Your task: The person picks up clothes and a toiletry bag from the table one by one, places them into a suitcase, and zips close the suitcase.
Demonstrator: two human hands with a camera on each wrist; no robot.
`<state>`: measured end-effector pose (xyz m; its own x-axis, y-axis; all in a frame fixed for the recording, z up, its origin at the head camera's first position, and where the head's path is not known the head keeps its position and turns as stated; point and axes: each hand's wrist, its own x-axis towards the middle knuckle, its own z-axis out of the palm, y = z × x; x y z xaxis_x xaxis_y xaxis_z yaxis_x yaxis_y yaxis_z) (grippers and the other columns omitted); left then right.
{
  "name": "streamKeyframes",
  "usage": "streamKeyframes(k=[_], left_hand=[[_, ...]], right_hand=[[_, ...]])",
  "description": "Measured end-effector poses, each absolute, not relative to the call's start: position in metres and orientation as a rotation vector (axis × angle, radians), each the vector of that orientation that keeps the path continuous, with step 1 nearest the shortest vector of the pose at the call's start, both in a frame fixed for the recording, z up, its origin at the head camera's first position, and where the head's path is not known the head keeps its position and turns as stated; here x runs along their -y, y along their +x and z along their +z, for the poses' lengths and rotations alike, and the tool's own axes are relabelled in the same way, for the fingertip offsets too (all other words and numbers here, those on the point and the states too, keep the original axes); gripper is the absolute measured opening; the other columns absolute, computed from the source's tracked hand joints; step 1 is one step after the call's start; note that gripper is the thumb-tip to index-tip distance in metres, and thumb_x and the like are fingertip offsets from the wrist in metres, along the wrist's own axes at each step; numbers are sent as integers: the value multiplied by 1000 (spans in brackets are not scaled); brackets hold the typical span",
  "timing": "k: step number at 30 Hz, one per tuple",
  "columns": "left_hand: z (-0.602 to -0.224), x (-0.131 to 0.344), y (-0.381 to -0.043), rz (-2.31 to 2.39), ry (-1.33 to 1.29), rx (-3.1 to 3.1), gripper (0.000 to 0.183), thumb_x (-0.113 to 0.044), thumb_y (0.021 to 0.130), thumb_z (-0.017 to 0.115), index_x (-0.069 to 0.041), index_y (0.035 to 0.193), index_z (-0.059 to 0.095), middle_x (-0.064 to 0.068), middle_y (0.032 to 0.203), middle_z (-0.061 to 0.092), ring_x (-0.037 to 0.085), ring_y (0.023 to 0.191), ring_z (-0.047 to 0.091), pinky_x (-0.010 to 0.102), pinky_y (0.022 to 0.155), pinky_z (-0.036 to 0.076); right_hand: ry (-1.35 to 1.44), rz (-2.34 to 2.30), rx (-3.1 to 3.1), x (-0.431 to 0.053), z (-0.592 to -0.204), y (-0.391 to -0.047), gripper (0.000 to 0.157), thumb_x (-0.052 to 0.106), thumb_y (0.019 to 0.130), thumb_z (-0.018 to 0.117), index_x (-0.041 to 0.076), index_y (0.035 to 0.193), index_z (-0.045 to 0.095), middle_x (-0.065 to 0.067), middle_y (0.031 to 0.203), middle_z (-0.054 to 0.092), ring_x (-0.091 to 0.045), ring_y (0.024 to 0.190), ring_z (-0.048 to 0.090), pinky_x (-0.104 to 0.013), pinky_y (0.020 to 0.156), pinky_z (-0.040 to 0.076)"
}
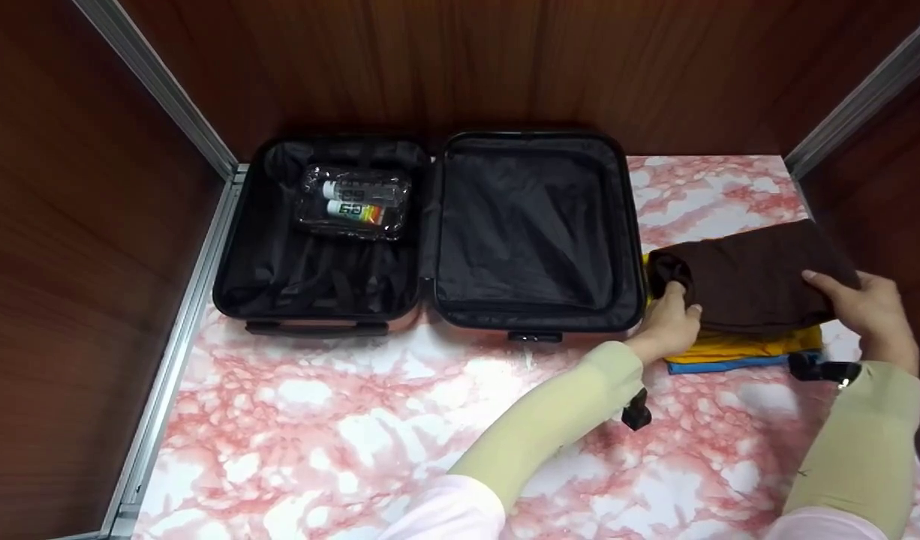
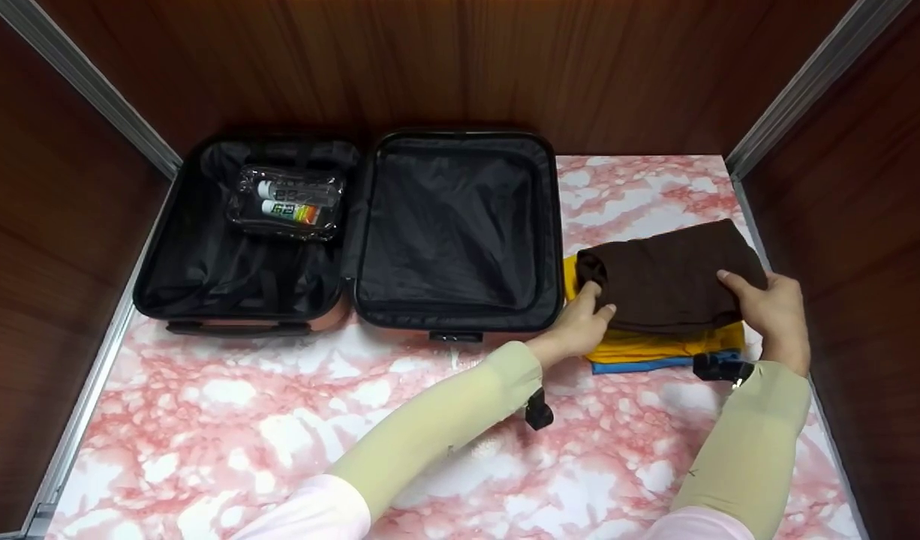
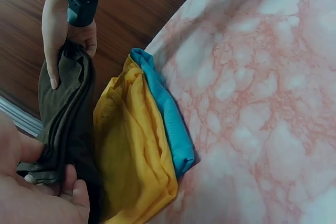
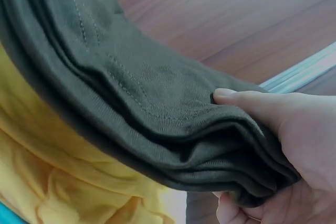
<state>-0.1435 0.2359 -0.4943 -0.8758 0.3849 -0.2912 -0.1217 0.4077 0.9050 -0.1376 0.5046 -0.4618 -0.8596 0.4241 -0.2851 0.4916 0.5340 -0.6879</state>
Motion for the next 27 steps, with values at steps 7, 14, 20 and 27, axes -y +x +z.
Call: streamKeyframes(k=[7,14,20,27], left_hand=[[-481,-235,-147,1530,251,-2156,40,-30,111,45,-21,149,42,-4,100,60,14,57,45,25,68,45],[-472,-233,-157,1548,293,-2257,37,-29,109,49,-18,145,46,-4,141,56,6,115,57,21,87,45],[-463,-225,-166,1581,309,-2308,37,-28,109,51,-17,144,48,-3,141,57,7,117,57,20,88,45],[-448,-212,-177,1629,310,-2298,37,-29,108,51,-18,144,48,-5,144,54,7,119,57,20,90,45]], right_hand=[[845,-1426,-2624,-501,-452,-138,61,55,93,67,4,125,58,24,71,59,2,65,60,-14,60,47],[813,-1855,-2488,-493,-439,-143,24,39,89,79,22,99,67,17,76,68,0,68,66,-14,61,52],[823,-1995,-2458,-483,-429,-148,19,34,85,84,25,91,68,13,74,70,-2,65,68,-16,59,54],[849,-1948,-2503,-471,-417,-152,32,37,86,83,18,106,66,16,76,68,-1,65,67,-15,59,53]])
